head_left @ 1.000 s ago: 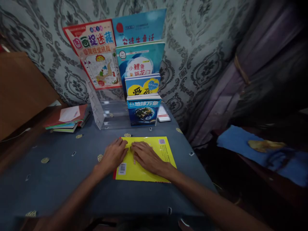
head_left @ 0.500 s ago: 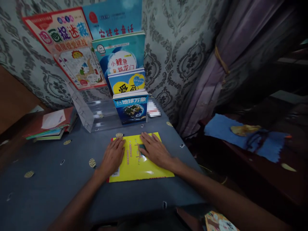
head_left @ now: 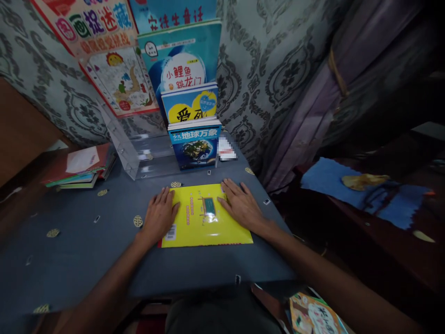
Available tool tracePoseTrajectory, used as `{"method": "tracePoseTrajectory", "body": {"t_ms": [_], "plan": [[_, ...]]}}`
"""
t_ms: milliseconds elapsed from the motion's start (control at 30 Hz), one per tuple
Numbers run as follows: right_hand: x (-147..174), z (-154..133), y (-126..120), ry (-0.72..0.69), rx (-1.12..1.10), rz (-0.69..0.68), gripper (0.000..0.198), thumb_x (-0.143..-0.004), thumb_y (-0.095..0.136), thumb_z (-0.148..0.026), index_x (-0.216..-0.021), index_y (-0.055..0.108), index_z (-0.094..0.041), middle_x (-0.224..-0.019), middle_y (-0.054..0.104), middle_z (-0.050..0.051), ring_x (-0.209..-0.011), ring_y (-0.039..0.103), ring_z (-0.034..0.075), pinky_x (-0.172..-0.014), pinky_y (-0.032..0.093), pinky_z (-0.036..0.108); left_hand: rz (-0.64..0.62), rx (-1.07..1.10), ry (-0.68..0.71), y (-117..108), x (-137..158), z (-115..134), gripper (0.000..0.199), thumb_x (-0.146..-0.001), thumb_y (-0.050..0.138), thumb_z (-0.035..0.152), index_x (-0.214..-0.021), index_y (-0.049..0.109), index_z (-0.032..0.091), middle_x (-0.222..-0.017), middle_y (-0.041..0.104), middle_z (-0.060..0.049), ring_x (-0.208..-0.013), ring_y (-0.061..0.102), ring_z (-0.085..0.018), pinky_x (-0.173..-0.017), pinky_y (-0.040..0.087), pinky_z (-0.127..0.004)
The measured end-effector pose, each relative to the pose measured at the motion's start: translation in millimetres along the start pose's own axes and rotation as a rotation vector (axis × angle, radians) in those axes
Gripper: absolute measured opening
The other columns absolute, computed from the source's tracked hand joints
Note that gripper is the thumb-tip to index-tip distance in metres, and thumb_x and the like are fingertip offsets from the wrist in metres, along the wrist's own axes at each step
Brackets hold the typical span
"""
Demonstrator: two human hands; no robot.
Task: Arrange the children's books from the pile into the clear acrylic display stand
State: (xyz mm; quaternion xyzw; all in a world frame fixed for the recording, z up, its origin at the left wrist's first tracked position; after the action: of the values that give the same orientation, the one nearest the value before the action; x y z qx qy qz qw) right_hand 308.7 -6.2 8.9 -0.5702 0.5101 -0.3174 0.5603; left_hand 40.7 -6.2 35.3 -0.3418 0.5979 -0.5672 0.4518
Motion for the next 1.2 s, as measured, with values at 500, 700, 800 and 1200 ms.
{"method": "tracePoseTrajectory", "body": {"t_ms": [500, 700, 800, 1200], "plan": [[1, -3, -1, 0.0, 0.022, 0.018, 0.06, -0.105, 0.025, -0.044, -0.149, 0.048, -0.01, -0.155, 0.049, 0.017, -0.146, 0.042, 0.029, -0.119, 0.03, 0.053, 0.02, 0.002, 0.165, 7, 51, 35, 0.049, -0.105, 0.036, 0.038, -0.148, 0.047, 0.017, -0.156, 0.047, -0.018, -0.149, 0.039, -0.031, -0.12, 0.034, -0.057], [27, -1, -9, 0.02, 0.055, 0.063, 0.059, -0.104, 0.028, -0.045, -0.145, 0.052, -0.01, -0.15, 0.054, 0.019, -0.14, 0.047, 0.032, -0.115, 0.034, 0.052, -0.004, 0.012, 0.255, 8, 56, 41, 0.05, -0.107, 0.033, 0.041, -0.152, 0.042, 0.02, -0.159, 0.044, -0.015, -0.151, 0.035, -0.028, -0.123, 0.029, -0.056], [55, 1, -16, 0.023, 0.091, 0.094, 0.058, -0.104, 0.03, -0.047, -0.14, 0.056, -0.009, -0.145, 0.058, 0.02, -0.135, 0.05, 0.033, -0.112, 0.036, 0.05, -0.05, 0.008, 0.332, 8, 38, 33, 0.047, -0.108, 0.03, 0.037, -0.152, 0.042, 0.023, -0.159, 0.044, -0.012, -0.152, 0.034, -0.026, -0.124, 0.025, -0.054], [133, -42, -45, -0.009, 0.041, 0.181, 0.036, -0.103, 0.043, -0.038, -0.12, 0.066, -0.016, -0.105, 0.067, 0.014, -0.095, 0.06, 0.029, -0.082, 0.05, 0.044, 0.002, -0.165, 0.312, -3, -57, 22, 0.031, -0.104, 0.043, 0.034, -0.116, 0.063, 0.014, -0.116, 0.064, -0.017, -0.112, 0.057, -0.031, -0.092, 0.046, -0.044]]}}
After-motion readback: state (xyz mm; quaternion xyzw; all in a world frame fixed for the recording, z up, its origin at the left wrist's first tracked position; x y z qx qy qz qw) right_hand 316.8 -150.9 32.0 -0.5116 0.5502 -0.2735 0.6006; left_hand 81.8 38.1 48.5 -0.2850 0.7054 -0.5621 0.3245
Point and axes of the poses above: each hand's wrist, its own x-axis away from the middle knuckle, its own y-axis out of the palm, z = x × y, the point moved 3 cm from there along -x, towards the middle knuckle
